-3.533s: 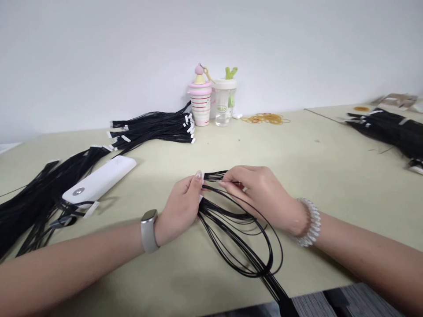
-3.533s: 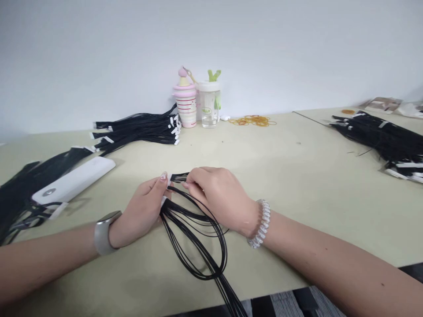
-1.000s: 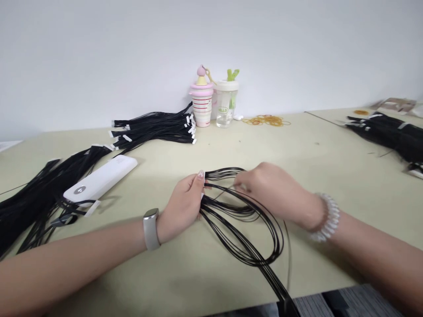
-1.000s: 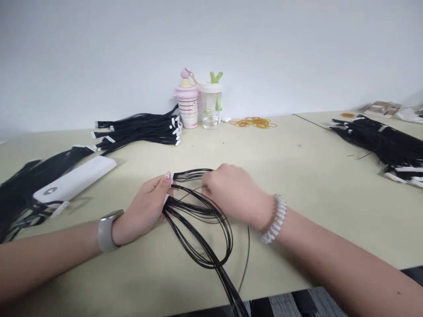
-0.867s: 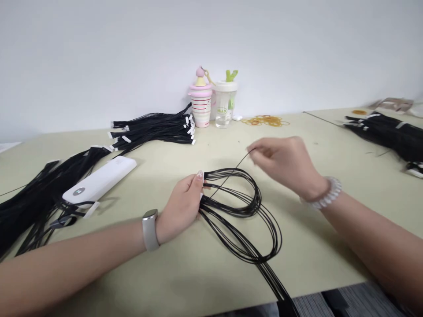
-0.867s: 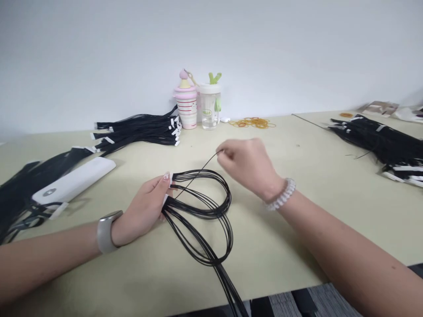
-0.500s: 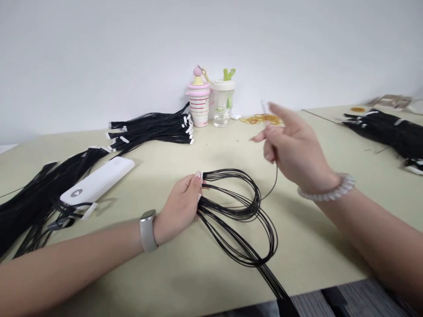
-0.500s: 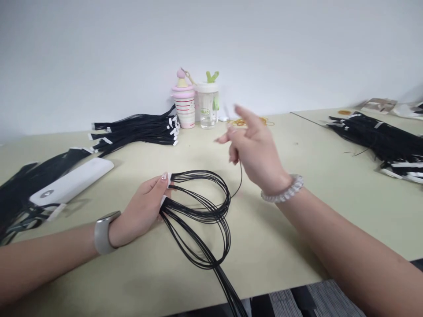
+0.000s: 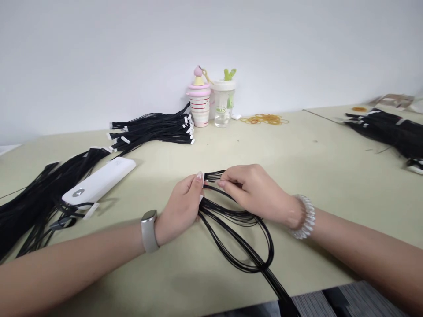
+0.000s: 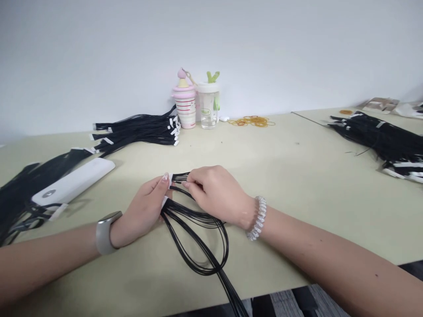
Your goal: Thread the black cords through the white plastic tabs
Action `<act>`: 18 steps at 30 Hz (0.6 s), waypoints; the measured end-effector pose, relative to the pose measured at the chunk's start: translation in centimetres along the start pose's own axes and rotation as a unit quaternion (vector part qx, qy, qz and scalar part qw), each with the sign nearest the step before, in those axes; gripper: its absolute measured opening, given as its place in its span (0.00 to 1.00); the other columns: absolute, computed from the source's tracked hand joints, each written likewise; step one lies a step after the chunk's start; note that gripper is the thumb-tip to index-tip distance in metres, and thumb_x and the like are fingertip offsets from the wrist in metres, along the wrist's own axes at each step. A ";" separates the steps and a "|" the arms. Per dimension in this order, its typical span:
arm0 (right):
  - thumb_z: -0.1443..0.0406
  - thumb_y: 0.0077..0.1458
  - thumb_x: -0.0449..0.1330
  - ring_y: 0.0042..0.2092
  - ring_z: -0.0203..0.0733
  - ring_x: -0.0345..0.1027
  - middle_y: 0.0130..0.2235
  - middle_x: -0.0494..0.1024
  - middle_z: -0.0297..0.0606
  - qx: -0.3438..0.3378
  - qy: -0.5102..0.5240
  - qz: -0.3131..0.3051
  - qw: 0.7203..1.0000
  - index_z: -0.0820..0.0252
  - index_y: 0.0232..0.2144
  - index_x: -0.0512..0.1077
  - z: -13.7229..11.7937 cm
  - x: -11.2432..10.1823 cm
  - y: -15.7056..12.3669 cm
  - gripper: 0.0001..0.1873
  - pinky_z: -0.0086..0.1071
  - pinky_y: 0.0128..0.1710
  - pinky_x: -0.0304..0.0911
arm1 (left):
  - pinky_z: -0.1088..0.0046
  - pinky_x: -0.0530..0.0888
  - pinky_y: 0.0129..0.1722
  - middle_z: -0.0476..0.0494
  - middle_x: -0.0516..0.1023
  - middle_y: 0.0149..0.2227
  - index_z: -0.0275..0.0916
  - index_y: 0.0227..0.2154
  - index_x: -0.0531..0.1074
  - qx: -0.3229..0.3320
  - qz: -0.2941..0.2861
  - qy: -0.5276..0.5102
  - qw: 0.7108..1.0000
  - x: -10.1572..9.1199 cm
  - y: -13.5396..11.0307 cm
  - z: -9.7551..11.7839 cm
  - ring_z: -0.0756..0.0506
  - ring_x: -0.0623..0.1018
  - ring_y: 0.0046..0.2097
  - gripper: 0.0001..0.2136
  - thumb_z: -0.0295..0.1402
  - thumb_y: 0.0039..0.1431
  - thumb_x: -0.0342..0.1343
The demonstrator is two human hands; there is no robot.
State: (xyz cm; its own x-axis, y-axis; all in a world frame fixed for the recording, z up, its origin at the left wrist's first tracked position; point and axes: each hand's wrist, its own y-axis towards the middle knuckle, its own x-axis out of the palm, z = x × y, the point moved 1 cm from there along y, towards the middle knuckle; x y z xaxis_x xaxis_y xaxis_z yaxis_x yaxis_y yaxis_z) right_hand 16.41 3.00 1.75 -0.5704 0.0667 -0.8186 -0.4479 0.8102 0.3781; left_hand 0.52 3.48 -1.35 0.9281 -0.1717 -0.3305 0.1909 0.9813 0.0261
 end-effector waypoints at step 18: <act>0.66 0.56 0.47 0.30 0.32 0.62 0.28 0.71 0.35 -0.048 -0.053 -0.014 0.997 0.63 0.28 0.68 0.1 0.9 -0.1 0.11 0.26 0.32 0.53 | 0.78 0.59 0.16 0.54 0.59 0.15 0.38 0.20 0.58 0.029 -0.015 0.032 0.999 -0.1 0.1 -0.2 0.53 0.61 0.17 0.17 0.45 0.56 0.41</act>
State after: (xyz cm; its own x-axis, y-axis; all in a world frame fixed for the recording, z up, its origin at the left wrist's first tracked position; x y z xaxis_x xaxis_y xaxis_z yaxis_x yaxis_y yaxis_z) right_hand 16.00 3.00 0.95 -0.4822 0.1100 -0.8691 -0.5292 0.7540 0.3891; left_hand 0.38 3.57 -1.51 0.8997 -0.1934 -0.3913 0.2387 0.9686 0.0701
